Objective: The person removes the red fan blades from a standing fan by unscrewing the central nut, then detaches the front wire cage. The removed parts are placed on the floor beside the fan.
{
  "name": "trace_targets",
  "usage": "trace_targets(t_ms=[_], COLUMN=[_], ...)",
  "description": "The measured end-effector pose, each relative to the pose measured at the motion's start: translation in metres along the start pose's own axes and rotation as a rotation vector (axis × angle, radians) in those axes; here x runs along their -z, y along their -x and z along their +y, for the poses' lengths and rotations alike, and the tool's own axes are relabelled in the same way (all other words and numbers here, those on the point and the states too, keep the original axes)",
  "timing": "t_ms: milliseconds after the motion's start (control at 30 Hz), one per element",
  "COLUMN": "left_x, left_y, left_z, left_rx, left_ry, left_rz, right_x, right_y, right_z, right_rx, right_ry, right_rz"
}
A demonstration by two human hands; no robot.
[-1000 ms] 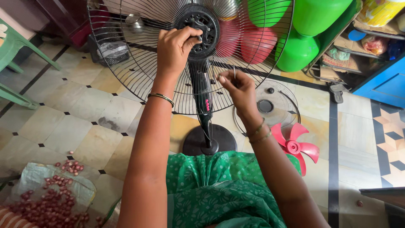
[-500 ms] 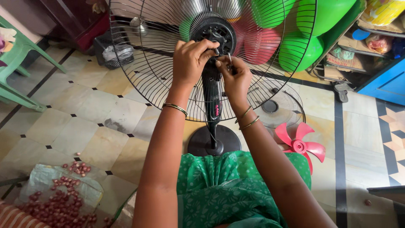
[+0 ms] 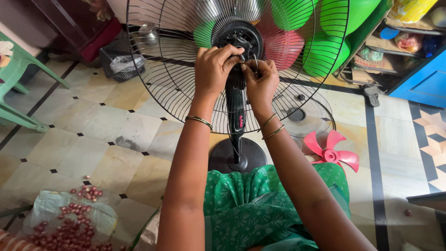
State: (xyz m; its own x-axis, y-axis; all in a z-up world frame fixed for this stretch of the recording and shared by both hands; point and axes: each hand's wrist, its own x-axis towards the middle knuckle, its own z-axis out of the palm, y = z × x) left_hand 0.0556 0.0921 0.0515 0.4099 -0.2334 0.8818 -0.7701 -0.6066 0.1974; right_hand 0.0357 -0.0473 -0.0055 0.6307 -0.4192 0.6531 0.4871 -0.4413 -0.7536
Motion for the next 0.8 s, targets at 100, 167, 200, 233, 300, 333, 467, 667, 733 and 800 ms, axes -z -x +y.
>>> trace_targets(t_ms=[100, 167, 200, 233, 300, 333, 467, 667, 733, 800], left_x=[-0.002, -0.004, -0.004, -0.005, -0.006, -0.006, -0.008, -0.01, -0.011, -0.012], left_y=[-0.001, -0.002, -0.003, -0.002, -0.001, -0.001, -0.001, 0.0, -0.001, -0.001], left_z=[0.001, 0.001, 0.001, 0.001, 0.001, 0.001, 0.004, 0.008, 0.01, 0.013], left_rx=[-0.023, -0.015, -0.001, 0.014, 0.025, 0.032, -0.021, 0.001, 0.005, 0.001], left_ry=[0.006, 0.003, -0.005, -0.011, -0.004, 0.0, 0.035, 0.024, 0.022, 0.028], left_rz=[0.017, 0.017, 0.01, 0.004, 0.005, 0.006, 0.048, 0.043, 0.038, 0.047], right_x=[-0.002, -0.003, -0.003, -0.004, -0.004, -0.004, -0.006, -0.007, -0.005, -0.002], right_y=[-0.003, -0.005, -0.006, -0.007, -0.006, -0.004, -0.005, -0.006, -0.009, -0.012], right_z=[0.003, 0.005, 0.007, 0.008, 0.01, 0.011, 0.012, 0.017, 0.018, 0.02], right_rx=[-0.02, -0.023, -0.025, 0.009, 0.078, 0.068, 0.028, 0.058, 0.026, -0.114], right_ry=[0.053, 0.06, 0.064, 0.082, 0.12, 0.126, 0.126, 0.169, 0.135, 0.048], right_rz=[0.018, 0.016, 0.016, 0.021, 0.029, 0.036, 0.061, 0.087, 0.096, 0.079])
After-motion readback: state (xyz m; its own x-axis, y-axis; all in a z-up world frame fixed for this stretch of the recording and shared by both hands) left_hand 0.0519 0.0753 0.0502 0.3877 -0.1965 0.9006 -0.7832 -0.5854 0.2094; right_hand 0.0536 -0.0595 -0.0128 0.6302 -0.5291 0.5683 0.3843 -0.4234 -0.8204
